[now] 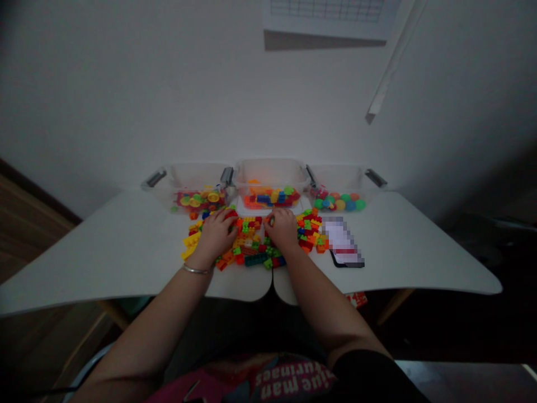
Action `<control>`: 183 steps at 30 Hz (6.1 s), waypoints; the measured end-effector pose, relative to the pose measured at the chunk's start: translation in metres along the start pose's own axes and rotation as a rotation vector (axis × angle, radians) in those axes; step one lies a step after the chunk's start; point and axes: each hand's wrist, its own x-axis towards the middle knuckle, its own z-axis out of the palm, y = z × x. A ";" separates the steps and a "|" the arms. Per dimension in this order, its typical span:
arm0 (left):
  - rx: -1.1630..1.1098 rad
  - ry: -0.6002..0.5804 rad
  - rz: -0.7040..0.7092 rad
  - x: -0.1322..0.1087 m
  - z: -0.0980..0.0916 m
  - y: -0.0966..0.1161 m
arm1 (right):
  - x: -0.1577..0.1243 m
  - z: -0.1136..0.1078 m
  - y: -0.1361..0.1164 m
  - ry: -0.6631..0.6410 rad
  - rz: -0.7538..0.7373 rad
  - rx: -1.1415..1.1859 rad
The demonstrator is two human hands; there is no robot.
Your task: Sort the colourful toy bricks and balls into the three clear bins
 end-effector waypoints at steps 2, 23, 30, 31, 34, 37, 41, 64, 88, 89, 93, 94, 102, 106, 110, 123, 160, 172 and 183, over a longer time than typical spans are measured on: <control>0.006 -0.001 0.005 0.000 0.000 0.000 | 0.000 -0.001 0.001 0.017 0.014 0.032; -0.015 0.022 0.005 -0.001 0.000 -0.003 | 0.047 -0.048 0.001 0.491 -0.106 0.282; -0.011 0.028 0.004 -0.001 0.003 -0.005 | 0.074 -0.044 -0.002 0.458 -0.012 0.196; -0.008 0.027 0.005 -0.001 0.003 -0.005 | 0.076 -0.042 -0.004 0.437 0.008 0.176; -0.005 0.022 0.004 -0.002 0.003 -0.005 | 0.079 -0.039 -0.009 0.358 0.043 0.102; -0.001 0.011 -0.004 -0.001 0.002 -0.004 | 0.077 -0.040 -0.014 0.278 0.046 0.020; -0.009 0.006 -0.009 -0.001 0.001 -0.003 | 0.073 -0.045 -0.017 0.194 0.026 -0.065; -0.085 0.040 0.064 0.001 -0.002 -0.004 | 0.018 -0.037 -0.004 0.199 -0.189 0.257; -0.054 0.029 -0.090 -0.001 -0.002 0.003 | -0.010 -0.014 -0.011 -0.157 -0.156 0.039; -0.059 0.020 -0.077 -0.001 -0.002 0.003 | -0.010 -0.014 -0.012 -0.161 -0.153 0.033; -0.147 0.017 -0.067 -0.001 -0.002 0.002 | -0.009 -0.014 -0.012 -0.175 -0.146 0.020; -0.172 0.027 -0.083 -0.001 -0.001 0.002 | -0.009 -0.013 -0.012 -0.179 -0.151 0.019; -0.248 0.037 -0.092 -0.002 0.001 -0.001 | -0.010 -0.010 -0.011 -0.122 -0.193 -0.008; -0.275 0.113 -0.044 0.001 0.003 -0.004 | -0.011 -0.007 -0.010 -0.092 -0.124 -0.021; -0.198 0.232 -0.133 0.003 0.004 -0.004 | -0.010 -0.008 -0.010 -0.090 -0.101 -0.006; -0.013 0.103 -0.178 0.002 0.000 0.002 | -0.010 -0.014 -0.015 -0.193 -0.082 -0.092; 0.026 0.006 -0.126 0.004 -0.002 0.005 | -0.009 -0.010 -0.015 -0.191 -0.022 -0.166; 0.036 0.008 -0.134 0.003 -0.001 0.004 | -0.009 -0.015 -0.019 -0.196 0.012 -0.159; 0.012 -0.008 -0.154 0.004 -0.003 0.007 | -0.007 -0.014 -0.019 -0.259 -0.047 -0.198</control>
